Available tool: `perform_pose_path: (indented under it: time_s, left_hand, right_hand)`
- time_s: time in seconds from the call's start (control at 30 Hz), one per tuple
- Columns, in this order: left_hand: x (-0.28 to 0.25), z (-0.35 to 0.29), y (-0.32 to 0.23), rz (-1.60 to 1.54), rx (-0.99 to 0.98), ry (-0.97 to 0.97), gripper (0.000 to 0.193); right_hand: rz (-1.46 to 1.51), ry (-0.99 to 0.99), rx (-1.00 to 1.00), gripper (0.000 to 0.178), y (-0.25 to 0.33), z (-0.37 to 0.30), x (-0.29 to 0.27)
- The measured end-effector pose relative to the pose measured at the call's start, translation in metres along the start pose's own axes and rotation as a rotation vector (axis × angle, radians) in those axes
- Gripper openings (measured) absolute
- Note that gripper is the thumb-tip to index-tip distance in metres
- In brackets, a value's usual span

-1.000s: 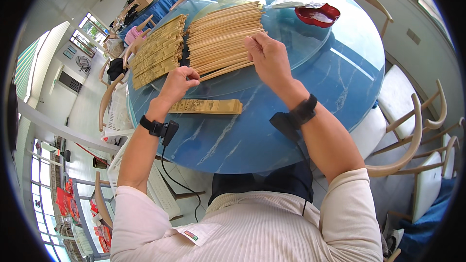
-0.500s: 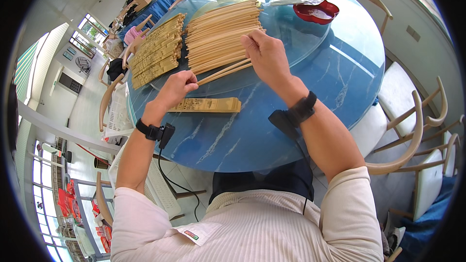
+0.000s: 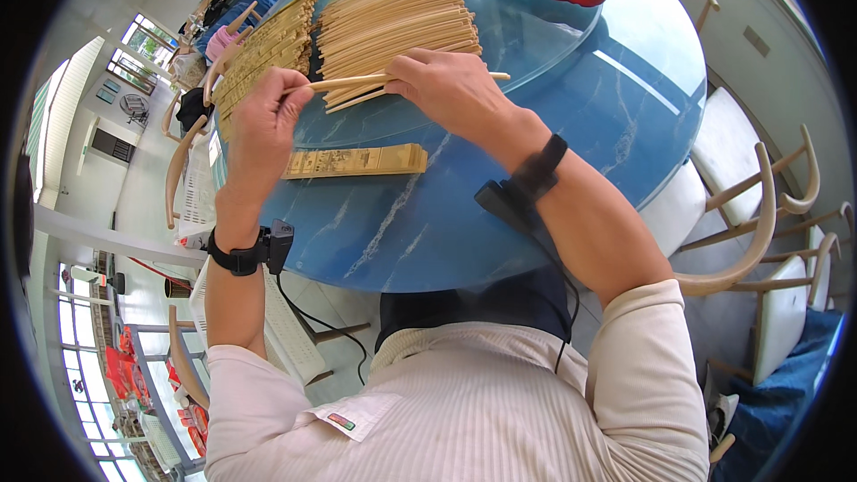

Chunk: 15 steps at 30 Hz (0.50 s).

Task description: The person repeatedly picks up a flat bamboo piece and a thin bamboo stick, aligns them, and inserts the stick into a slot on the flat piece. The person then places the assembled unit on a growing stack on the table. The process is repeated continuously.

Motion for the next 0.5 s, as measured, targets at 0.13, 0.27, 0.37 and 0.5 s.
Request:
perform_pose_path:
  time_s: [0.13, 0.27, 0.37, 0.5]
  left_hand:
    - [-0.01, -0.008, 0.011, -0.641, -0.155, -0.402, 0.022]
    - [0.023, -0.039, 0.015, -0.456, -0.324, -0.006, 0.014]
    - [0.047, -0.048, 0.001, -0.282, -0.164, 0.171, 0.018]
    - [0.071, -0.037, 0.009, -0.22, 0.012, 0.265, 0.017]
  right_hand:
    - [0.245, -0.015, 0.125, 0.02, 0.003, 0.004, -0.005]
    - [0.611, -0.009, 0.45, 0.026, -0.002, 0.009, -0.021]
    - [0.647, 0.019, 0.476, 0.028, -0.01, 0.006, -0.014]
    - [0.649, 0.052, 0.523, 0.03, -0.011, -0.001, 0.004]
Point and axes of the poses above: each hand's wrist, its own z-axis towards the middle knuckle, its own x-axis out of the palm, y = z × x, the point moved 6 cm from there along z, towards the middle knuckle, and after that the axes turned 9 degrees about x, right-handed, at the moved point
